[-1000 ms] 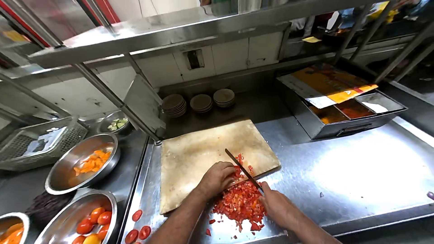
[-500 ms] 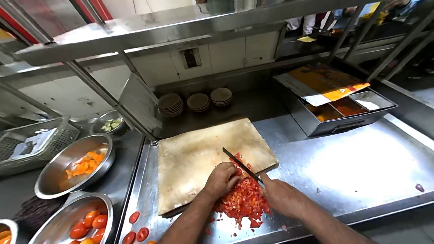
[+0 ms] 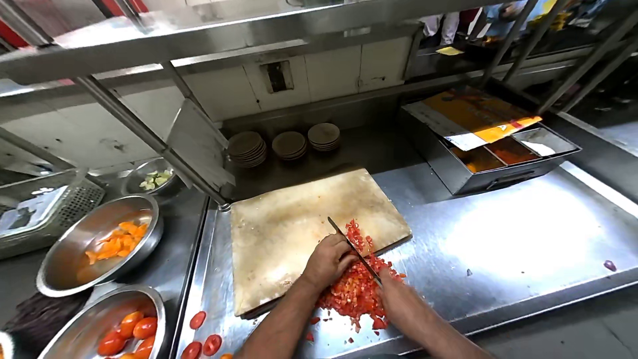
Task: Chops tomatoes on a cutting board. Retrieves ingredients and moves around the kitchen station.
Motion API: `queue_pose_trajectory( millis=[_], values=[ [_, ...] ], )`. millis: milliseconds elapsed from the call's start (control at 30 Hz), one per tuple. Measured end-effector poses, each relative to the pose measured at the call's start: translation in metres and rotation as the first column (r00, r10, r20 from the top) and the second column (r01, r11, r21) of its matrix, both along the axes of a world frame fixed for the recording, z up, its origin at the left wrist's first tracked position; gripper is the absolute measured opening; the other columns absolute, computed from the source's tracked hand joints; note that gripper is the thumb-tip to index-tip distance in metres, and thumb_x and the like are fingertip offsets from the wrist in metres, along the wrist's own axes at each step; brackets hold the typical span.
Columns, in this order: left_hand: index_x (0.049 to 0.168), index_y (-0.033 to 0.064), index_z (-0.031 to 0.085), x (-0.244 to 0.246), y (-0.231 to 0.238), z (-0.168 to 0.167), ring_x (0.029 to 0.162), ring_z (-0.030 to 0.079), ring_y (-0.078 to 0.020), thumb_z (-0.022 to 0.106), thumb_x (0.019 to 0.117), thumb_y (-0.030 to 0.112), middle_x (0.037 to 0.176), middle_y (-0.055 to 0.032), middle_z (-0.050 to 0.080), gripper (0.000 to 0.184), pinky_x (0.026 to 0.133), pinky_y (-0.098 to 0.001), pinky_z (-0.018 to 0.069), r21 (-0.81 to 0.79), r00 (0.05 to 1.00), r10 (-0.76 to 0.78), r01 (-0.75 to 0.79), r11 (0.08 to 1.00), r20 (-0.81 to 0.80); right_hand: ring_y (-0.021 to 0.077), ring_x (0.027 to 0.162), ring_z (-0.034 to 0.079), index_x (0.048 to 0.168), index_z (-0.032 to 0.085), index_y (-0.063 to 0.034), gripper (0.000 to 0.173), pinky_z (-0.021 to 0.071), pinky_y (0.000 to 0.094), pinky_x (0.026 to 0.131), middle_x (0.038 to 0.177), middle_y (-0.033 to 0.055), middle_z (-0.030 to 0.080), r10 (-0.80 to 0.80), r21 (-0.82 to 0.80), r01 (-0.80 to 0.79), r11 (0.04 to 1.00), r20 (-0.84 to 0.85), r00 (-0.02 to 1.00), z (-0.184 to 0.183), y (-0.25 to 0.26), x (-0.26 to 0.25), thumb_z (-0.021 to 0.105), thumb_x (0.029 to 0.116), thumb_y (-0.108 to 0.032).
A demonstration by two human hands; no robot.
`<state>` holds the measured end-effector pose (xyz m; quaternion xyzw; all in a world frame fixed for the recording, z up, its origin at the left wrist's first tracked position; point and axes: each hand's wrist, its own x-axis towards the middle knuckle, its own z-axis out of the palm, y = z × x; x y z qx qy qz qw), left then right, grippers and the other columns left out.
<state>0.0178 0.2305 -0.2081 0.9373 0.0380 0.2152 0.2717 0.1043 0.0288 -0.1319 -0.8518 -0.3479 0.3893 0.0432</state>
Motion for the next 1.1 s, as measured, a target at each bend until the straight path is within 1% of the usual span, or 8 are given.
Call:
queue_pose_trajectory(
  millis=[67,167,267,433,600,733,933,1100],
  values=[
    [0.096,0.0054,0.075,0.001,0.001,0.003,0.11,0.069,-0.0239,0.069,0.0969,0.031,0.108,-0.0112,0.073,0.026,0.1,-0.0403,0.055,0.003,1.0,0.0,0.0,1.0,-0.015,0.0419,0.107,0.069,0.148,0.037,-0.0056,0.045,0.0549,0.0586,0.092,0.115,0.0247,0.067,-0.004,0.047,0.005,0.999,-0.028,1.0,-0.008,0.013,0.011,0.044,0.11,-0.028],
    [0.108,0.0063,0.074,-0.005,0.003,0.009,0.116,0.066,-0.0229,0.066,0.098,0.034,0.116,-0.0111,0.072,0.03,0.104,-0.04,0.0528,-0.047,0.997,-0.01,0.007,0.999,-0.071,0.0439,0.105,0.068,0.149,0.037,-0.0072,0.046,0.0542,0.0609,0.09,0.112,0.0259,0.067,0.061,0.014,-0.06,0.998,-0.035,0.998,0.02,0.014,0.03,0.045,0.1098,-0.029],
    [0.103,0.0064,0.076,-0.011,0.003,0.005,0.114,0.068,-0.022,0.062,0.0994,0.023,0.112,-0.01,0.074,0.022,0.103,-0.0389,0.054,-0.046,1.0,-0.016,0.017,0.999,0.007,0.0446,0.105,0.068,0.145,0.039,-0.0055,0.042,0.0547,0.0606,0.088,0.112,0.0262,0.066,0.08,-0.087,-0.082,0.993,-0.015,0.997,0.051,0.001,0.011,0.046,0.1094,-0.026],
    [0.097,0.0078,0.078,-0.008,0.003,-0.001,0.11,0.069,-0.0189,0.061,0.0994,0.017,0.108,-0.0073,0.075,0.019,0.102,-0.0354,0.0545,-0.035,0.997,-0.024,0.026,0.999,0.069,0.0424,0.104,0.07,0.147,0.038,-0.0057,0.044,0.0558,0.0583,0.089,0.111,0.0243,0.068,-0.012,0.02,0.012,1.0,-0.001,1.0,-0.006,0.01,0.0,0.043,0.11,-0.029],
    [0.093,0.0075,0.077,-0.009,0.002,-0.001,0.108,0.07,-0.0196,0.062,0.0975,0.016,0.105,-0.0072,0.075,0.018,0.099,-0.0357,0.0555,-0.022,0.996,-0.032,0.034,0.999,0.085,0.0444,0.107,0.068,0.146,0.039,-0.0047,0.043,0.0543,0.0601,0.09,0.114,0.0264,0.066,0.047,-0.067,-0.05,0.997,-0.041,0.998,0.044,0.004,0.006,0.046,0.1096,-0.027],
    [0.094,0.0079,0.078,-0.011,0.002,-0.004,0.108,0.07,-0.0182,0.063,0.0978,0.016,0.105,-0.0062,0.075,0.017,0.099,-0.0345,0.0555,-0.028,0.996,-0.034,0.036,0.999,0.087,0.0422,0.104,0.07,0.147,0.038,-0.0056,0.044,0.0558,0.0576,0.09,0.111,0.0244,0.068,-0.029,0.004,0.029,1.0,-0.018,0.999,-0.005,0.004,-0.01,0.044,0.1102,-0.03],
    [0.091,0.0076,0.077,-0.013,0.004,-0.002,0.105,0.07,-0.0177,0.064,0.0965,0.015,0.103,-0.0065,0.075,0.016,0.097,-0.0342,0.0563,-0.023,0.991,-0.06,0.063,0.998,0.118,0.0426,0.101,0.069,0.146,0.039,-0.0048,0.044,0.0547,0.0594,0.087,0.108,0.0255,0.066,0.032,-0.006,-0.033,0.999,-0.089,0.996,0.034,0.001,0.002,0.047,0.1093,-0.029],
    [0.089,0.0077,0.078,-0.015,0.005,-0.003,0.107,0.07,-0.0186,0.061,0.0973,0.014,0.104,-0.0074,0.076,0.019,0.099,-0.0346,0.0556,-0.013,0.992,-0.079,0.081,0.997,0.096,0.0428,0.102,0.07,0.145,0.04,-0.0054,0.044,0.0556,0.0587,0.089,0.11,0.0246,0.068,-0.01,0.066,0.015,0.998,-0.066,0.998,-0.016,0.01,-0.007,0.045,0.1099,-0.031]
  ],
)
